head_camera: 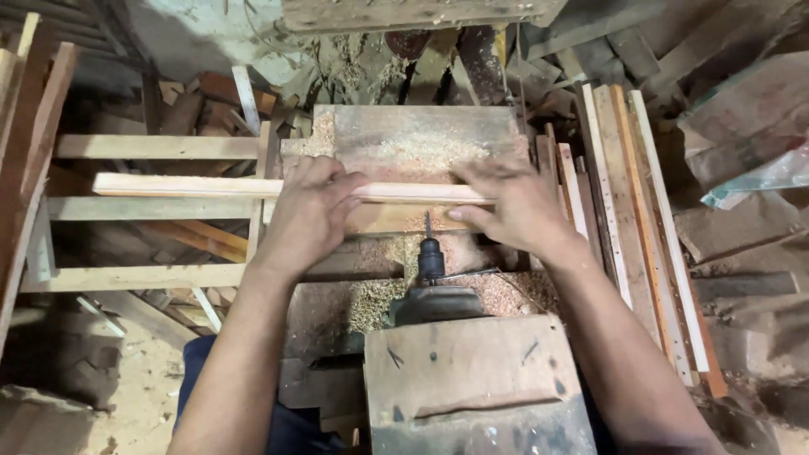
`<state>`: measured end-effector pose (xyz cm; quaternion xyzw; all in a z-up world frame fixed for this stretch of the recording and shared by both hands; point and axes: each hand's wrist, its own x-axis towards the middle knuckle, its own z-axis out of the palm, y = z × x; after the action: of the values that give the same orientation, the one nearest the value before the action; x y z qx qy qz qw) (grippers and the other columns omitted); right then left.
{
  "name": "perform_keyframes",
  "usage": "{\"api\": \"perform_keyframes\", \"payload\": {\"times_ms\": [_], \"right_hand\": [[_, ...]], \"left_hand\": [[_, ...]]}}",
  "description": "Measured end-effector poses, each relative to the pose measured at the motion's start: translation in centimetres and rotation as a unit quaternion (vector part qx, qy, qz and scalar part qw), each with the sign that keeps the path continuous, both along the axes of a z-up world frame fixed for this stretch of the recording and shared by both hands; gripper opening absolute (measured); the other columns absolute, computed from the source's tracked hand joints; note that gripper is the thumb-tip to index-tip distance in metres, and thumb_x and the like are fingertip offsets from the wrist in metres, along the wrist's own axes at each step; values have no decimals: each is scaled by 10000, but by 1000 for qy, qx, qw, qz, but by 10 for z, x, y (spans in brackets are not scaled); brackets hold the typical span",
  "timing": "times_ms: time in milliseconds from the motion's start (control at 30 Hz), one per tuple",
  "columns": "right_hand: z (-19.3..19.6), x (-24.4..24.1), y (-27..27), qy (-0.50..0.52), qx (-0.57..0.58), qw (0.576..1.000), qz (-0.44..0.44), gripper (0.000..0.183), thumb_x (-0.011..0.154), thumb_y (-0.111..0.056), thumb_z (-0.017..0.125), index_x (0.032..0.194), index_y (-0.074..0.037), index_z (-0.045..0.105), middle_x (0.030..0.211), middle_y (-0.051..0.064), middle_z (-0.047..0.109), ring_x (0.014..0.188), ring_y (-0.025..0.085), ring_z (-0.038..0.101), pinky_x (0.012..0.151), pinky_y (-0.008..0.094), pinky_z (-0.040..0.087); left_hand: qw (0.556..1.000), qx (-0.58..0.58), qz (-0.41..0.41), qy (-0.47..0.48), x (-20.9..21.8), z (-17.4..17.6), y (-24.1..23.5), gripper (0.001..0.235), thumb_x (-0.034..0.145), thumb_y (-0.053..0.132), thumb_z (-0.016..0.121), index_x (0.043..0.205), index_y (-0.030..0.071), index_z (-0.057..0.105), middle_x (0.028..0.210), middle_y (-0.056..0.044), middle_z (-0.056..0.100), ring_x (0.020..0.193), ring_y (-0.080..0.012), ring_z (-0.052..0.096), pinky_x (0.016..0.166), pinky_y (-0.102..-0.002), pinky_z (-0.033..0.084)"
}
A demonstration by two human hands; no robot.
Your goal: The person holds thin wooden strips against a spinning sanding bit on a bench machine, running each strip along the bit to smooth its edge, then sets finished strips aside and picks new ones from a pile of wood strips.
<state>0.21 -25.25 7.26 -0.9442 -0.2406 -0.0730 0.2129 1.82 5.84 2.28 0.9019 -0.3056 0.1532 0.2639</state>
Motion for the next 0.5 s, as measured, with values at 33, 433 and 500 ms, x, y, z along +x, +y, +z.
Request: {"api": "perform_keyframes", "payload": {"times_ms": [33, 433, 500], "right_hand": [[-7, -5, -5, -2, 2, 1000, -4, 581, 807, -323, 852, 1345, -168, 698, 1171, 205, 745, 1150, 451, 656, 1013, 537, 476], [29, -129, -103, 88, 163, 950, -253, 393, 748, -223, 872, 1134, -209, 801, 976, 168, 777, 996, 393, 722, 780, 481, 584], [28, -154, -119, 93, 214, 926, -297, 405, 757, -207, 869, 1156, -220, 798, 1007, 186, 777, 1015, 385, 725, 789, 478, 579]], "left_hand": [[1000, 2, -4, -2, -2, 5, -6, 220, 950, 242, 688, 1146, 186, 771, 1002, -74, 603, 992, -322, 573, 893, -408, 433], [973, 165, -160, 25, 11, 75, -151, 186, 941, 319, 665, 1071, 202, 728, 1007, -73, 617, 1045, -309, 585, 939, -444, 438], [957, 240, -157, -36, 7, 84, -186, 178, 895, 365, 723, 1035, 254, 733, 970, -62, 562, 1046, -300, 554, 958, -452, 436]]}}
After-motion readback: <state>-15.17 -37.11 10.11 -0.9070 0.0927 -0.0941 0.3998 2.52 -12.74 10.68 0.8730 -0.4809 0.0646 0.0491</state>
